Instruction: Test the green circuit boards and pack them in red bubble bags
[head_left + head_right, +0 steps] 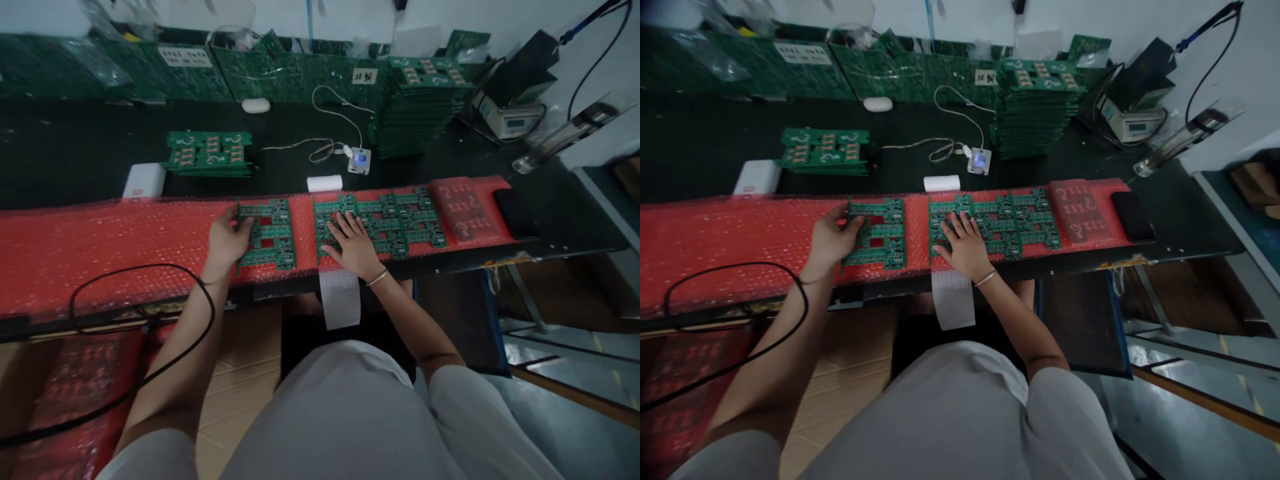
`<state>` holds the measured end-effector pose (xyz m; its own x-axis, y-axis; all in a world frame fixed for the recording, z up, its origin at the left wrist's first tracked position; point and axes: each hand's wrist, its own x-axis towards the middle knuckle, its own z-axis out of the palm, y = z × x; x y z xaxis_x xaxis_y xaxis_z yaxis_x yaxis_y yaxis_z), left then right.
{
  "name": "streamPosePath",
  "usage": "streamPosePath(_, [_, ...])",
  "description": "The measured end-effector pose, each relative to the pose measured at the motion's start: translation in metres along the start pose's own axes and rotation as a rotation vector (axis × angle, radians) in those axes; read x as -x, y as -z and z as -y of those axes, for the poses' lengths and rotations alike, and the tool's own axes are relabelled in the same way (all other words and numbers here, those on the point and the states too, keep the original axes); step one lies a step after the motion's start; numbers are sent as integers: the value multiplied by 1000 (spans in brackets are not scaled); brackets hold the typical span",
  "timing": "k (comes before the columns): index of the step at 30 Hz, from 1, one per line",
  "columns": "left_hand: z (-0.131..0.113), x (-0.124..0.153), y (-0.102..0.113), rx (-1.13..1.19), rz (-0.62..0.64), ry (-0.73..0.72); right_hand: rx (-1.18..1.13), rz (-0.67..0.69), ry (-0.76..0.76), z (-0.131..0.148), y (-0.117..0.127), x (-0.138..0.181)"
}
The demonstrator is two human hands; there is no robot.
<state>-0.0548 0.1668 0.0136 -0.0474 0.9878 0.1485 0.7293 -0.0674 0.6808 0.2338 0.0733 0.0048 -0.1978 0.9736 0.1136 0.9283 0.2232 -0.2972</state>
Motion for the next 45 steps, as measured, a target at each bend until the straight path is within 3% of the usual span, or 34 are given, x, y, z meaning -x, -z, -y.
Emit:
streamPosePath(3, [-11, 3, -10, 81, 19, -8, -7, 12, 8, 2, 2, -4])
streamPosePath(7, [-19, 6, -20, -51, -35, -80, -29, -6, 24, -9, 10, -1])
streamPosePath(10, [-13, 0, -9, -28, -65, -36, -35, -61, -22, -26, 16, 7])
streamPosePath(13, [-7, -5, 12, 204, -44, 97, -16, -67, -35, -39, 15, 15])
streamPosePath(17, [-12, 5, 19, 396, 122, 112, 23, -68, -15, -42, 9, 19])
streamPosePath(20, [-18, 14, 4, 253, 169, 72, 39, -89, -13, -40, 5, 20])
streamPosePath(24, [-16, 10, -12, 13, 14, 65, 55, -118, -4, -39, 3, 20])
streamPosePath(32, [-15, -4, -13, 111, 79, 81, 55, -132, 10, -38, 1, 19])
streamPosePath(37, [-30, 2, -30, -70, 57, -35, 12, -112, 7, -35, 5, 20])
streamPosePath(41, [-36, 27, -32, -289, 50, -185, -34, -170, -24, -62, 22, 26])
streamPosePath(45, [-34, 51, -29, -406, 265, -313, 86, -301, -354, -113, 39, 41])
